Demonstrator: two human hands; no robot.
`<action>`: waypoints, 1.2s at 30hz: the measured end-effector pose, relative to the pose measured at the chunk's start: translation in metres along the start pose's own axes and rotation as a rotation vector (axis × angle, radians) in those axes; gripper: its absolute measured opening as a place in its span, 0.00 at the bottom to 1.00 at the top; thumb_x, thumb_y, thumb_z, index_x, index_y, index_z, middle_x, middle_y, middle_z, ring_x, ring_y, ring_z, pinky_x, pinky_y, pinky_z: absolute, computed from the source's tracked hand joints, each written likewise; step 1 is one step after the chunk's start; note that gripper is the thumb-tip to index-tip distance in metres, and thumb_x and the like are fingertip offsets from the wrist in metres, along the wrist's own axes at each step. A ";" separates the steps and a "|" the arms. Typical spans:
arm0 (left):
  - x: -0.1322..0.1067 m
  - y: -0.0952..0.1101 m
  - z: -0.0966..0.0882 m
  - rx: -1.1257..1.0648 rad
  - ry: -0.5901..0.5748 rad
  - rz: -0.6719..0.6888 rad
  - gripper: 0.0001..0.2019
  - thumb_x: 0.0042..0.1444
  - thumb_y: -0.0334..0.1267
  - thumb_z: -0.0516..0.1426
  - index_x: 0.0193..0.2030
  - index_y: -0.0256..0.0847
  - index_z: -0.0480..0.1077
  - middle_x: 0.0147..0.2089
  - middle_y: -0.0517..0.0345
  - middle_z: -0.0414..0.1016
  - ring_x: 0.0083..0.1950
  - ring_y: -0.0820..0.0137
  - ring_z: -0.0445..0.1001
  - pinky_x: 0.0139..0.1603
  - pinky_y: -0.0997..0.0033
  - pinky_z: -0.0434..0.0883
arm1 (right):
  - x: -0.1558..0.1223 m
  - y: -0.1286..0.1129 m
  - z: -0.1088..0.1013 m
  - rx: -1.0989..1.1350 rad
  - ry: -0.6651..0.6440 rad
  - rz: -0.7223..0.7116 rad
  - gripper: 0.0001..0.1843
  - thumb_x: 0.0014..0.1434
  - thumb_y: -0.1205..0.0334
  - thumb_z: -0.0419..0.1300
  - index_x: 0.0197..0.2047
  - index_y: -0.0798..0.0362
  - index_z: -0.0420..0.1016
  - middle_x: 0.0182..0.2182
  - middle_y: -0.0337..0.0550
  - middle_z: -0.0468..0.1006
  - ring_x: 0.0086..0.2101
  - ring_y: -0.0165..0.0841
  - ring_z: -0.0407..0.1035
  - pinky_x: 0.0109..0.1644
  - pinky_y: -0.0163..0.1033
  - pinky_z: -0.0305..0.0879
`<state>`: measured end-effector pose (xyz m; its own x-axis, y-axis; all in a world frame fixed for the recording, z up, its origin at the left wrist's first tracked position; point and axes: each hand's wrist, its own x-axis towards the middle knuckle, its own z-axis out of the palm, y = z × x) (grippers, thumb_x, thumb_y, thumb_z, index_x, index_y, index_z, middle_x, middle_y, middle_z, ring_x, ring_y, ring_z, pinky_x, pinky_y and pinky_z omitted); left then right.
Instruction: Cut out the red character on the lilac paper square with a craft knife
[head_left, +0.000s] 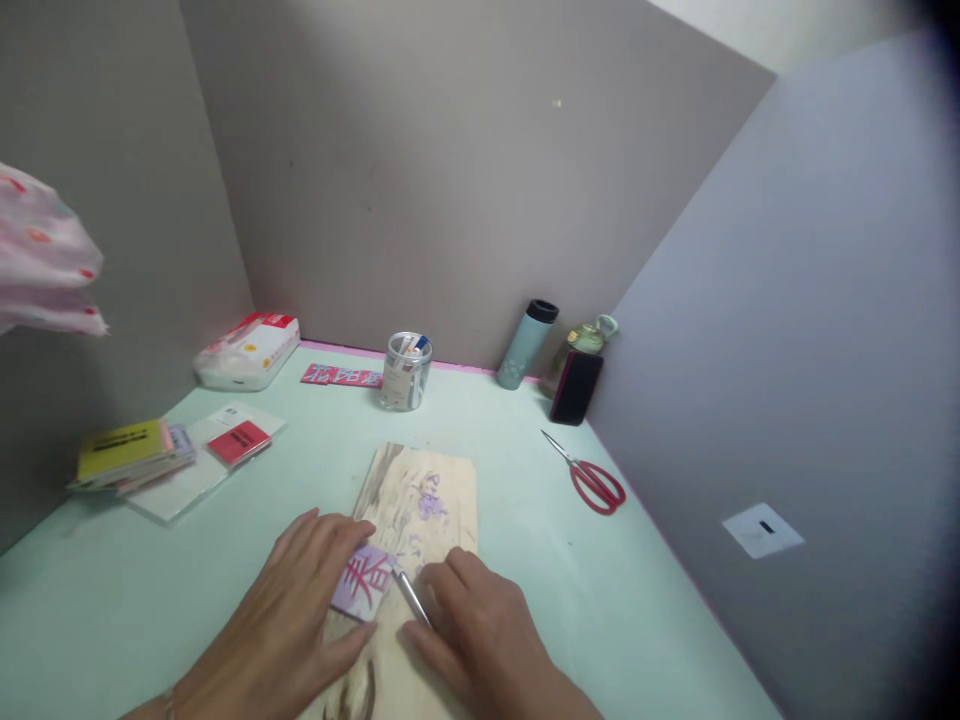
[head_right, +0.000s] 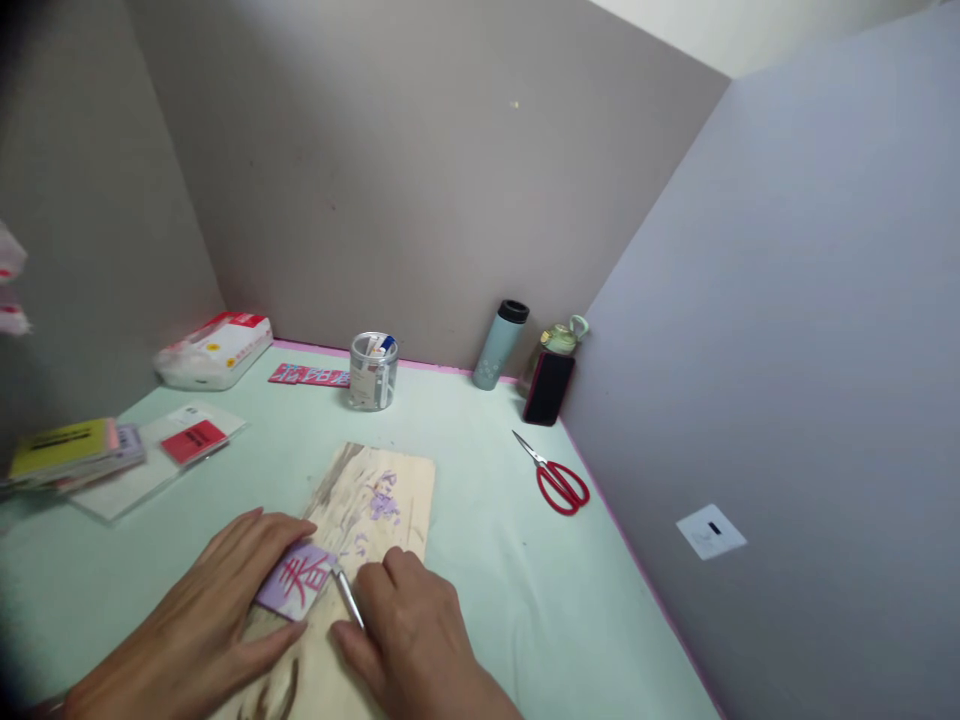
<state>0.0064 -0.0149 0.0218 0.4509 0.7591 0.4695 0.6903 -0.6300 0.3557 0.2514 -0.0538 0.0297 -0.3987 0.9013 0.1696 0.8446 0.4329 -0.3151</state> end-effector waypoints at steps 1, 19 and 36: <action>0.001 0.001 -0.002 0.011 -0.001 0.010 0.29 0.53 0.33 0.62 0.61 0.50 0.63 0.53 0.57 0.75 0.57 0.55 0.74 0.62 0.52 0.71 | 0.000 0.000 0.000 -0.002 0.001 -0.009 0.12 0.62 0.63 0.67 0.41 0.47 0.66 0.37 0.36 0.72 0.33 0.34 0.71 0.34 0.38 0.59; -0.002 0.001 0.001 -0.034 -0.119 -0.039 0.33 0.60 0.37 0.61 0.70 0.48 0.55 0.60 0.51 0.72 0.62 0.53 0.73 0.70 0.37 0.65 | 0.001 0.000 -0.004 0.010 0.042 -0.074 0.08 0.65 0.61 0.65 0.41 0.48 0.68 0.34 0.37 0.71 0.30 0.34 0.70 0.32 0.37 0.59; 0.008 0.001 -0.043 -0.198 -0.048 -0.141 0.33 0.64 0.57 0.61 0.71 0.54 0.55 0.70 0.52 0.65 0.71 0.52 0.66 0.74 0.39 0.63 | 0.004 0.000 -0.038 0.310 0.224 -0.039 0.08 0.72 0.58 0.59 0.50 0.52 0.73 0.34 0.41 0.76 0.31 0.32 0.72 0.33 0.36 0.70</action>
<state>-0.0134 -0.0162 0.0605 0.3878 0.8458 0.3663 0.6263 -0.5334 0.5686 0.2638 -0.0512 0.0661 -0.3114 0.8728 0.3758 0.6684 0.4823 -0.5663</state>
